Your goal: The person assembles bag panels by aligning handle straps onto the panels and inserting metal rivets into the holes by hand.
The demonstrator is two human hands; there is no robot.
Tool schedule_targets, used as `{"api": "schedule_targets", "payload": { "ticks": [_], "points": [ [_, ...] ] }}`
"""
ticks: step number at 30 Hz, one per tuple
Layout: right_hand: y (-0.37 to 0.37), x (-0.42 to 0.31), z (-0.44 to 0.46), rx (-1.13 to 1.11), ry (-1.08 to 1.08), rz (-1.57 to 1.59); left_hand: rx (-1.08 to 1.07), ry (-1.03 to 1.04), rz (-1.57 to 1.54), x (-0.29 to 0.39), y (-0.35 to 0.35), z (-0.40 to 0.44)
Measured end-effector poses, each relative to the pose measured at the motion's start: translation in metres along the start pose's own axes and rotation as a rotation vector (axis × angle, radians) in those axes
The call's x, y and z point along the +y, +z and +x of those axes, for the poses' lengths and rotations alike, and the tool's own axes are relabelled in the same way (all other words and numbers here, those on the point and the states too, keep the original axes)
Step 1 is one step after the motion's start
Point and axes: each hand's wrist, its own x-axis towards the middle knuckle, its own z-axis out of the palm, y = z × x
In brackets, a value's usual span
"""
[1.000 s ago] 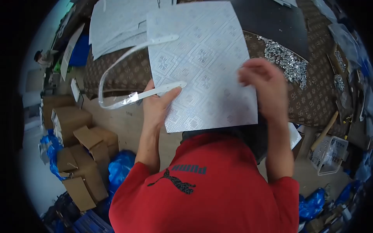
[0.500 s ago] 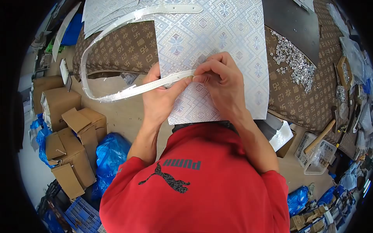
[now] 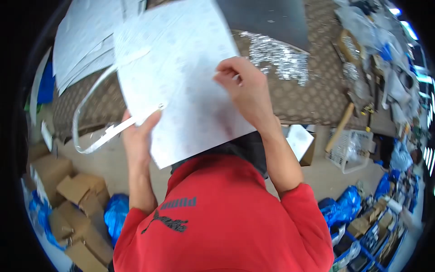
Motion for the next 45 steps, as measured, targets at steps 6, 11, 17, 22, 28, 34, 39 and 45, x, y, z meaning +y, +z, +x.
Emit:
{"api": "schedule_targets", "payload": {
  "ticks": [6,11,17,22,28,34,39,45],
  "points": [
    [-0.072,0.07,0.014,0.268,-0.258,-0.562,-0.045,-0.023,-0.138,0.008,0.008,0.0],
    [-0.072,0.069,0.018,0.167,-0.219,-0.609,-0.048,-0.003,-0.092,0.009,0.005,0.001],
    [-0.081,0.053,0.019,0.319,-0.163,-0.332,-0.052,0.008,-0.055,0.004,0.004,0.004],
    [-0.044,0.005,0.01,-0.043,0.181,0.465,0.08,0.083,0.271,-0.001,0.002,0.0],
    [0.056,-0.036,-0.017,-0.358,0.064,0.617,0.063,0.245,0.258,0.022,0.023,-0.019],
    [0.071,-0.044,-0.017,-0.258,-0.248,0.319,0.036,0.324,0.428,0.015,0.025,-0.018],
    [0.065,-0.042,-0.015,-0.274,-0.212,0.324,0.038,0.324,0.436,0.022,0.032,-0.019],
    [0.07,-0.048,-0.017,-0.222,-0.2,0.309,0.045,0.376,0.494,0.018,0.033,-0.019]
  ]
}}
